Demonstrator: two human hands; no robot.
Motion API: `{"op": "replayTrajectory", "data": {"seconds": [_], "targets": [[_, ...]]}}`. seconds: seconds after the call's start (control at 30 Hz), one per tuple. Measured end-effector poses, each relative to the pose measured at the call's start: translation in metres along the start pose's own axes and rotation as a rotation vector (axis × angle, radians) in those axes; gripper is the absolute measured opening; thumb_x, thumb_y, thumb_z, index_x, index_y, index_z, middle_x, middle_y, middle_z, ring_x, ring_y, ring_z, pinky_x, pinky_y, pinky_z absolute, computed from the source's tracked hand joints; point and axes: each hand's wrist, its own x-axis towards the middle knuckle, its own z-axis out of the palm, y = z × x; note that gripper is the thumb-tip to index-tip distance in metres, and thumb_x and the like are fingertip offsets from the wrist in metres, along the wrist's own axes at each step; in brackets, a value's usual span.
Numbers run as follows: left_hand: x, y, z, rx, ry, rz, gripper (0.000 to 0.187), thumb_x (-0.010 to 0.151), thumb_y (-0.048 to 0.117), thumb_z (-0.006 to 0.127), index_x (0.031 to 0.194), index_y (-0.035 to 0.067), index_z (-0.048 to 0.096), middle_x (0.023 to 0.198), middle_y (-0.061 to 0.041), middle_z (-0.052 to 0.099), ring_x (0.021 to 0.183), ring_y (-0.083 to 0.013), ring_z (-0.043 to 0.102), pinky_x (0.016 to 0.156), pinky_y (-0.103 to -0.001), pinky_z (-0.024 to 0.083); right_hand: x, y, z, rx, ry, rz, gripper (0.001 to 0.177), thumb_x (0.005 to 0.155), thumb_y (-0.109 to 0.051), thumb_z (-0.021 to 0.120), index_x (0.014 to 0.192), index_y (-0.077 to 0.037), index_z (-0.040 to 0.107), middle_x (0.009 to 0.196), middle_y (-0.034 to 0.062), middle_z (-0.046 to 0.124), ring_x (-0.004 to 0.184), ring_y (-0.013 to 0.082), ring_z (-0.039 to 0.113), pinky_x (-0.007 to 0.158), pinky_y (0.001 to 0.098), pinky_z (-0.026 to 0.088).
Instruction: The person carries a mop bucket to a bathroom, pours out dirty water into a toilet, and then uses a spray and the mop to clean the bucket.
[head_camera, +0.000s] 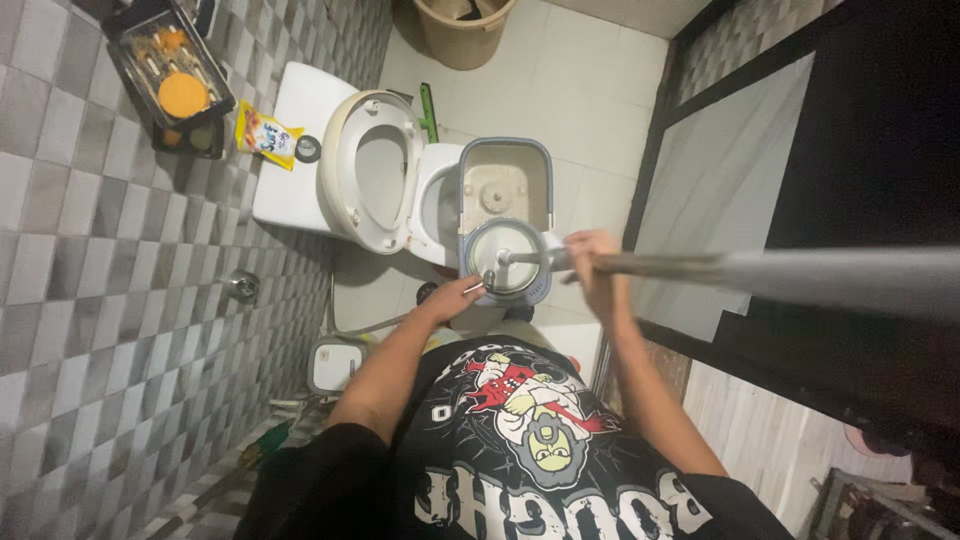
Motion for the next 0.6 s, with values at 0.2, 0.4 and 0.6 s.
{"op": "replayTrajectory", "data": {"seconds": [0.2,0.4,0.6], "targets": [[0.000,-0.008,0.007,0.070,-0.028,-0.049,0.059,0.098,0.051,0.057,0.144,0.014,0.056,0.141,-0.016,0.062,0.130,-0.0347,0.059,0.107,-0.042,0.045,-0.022,0.072,0.045,-0.118,-0.002,-0.199,0.026,0.104,-0.015,0.064,0.086,0.002,0.059,0.096,0.0167,0.067,0.089,0.0253,0.065,0.079,0.0391,0.056],[0.004,0.000,0.007,0.011,-0.003,-0.012,0.062,0.097,0.052,0.059,0.144,0.013,0.056,0.140,-0.017,0.062,0.130,-0.0341,0.059,0.108,-0.041,0.045,-0.036,0.162,0.096,-0.252,-0.284,-0.003,0.026,0.096,-0.022,0.069,0.083,0.000,0.071,0.099,0.0170,0.074,0.094,0.0324,0.068,0.085,0.0431,0.054],[-0.003,0.006,0.003,0.043,-0.001,-0.073,0.061,0.096,0.053,0.059,0.144,0.015,0.056,0.141,-0.016,0.061,0.132,-0.0332,0.057,0.109,-0.041,0.044,-0.019,0.141,0.077,0.078,-0.338,0.418,0.037,0.101,-0.028,0.058,0.088,0.002,0.073,0.109,0.0154,0.073,0.076,0.0241,0.074,0.064,0.0329,0.061]]}}
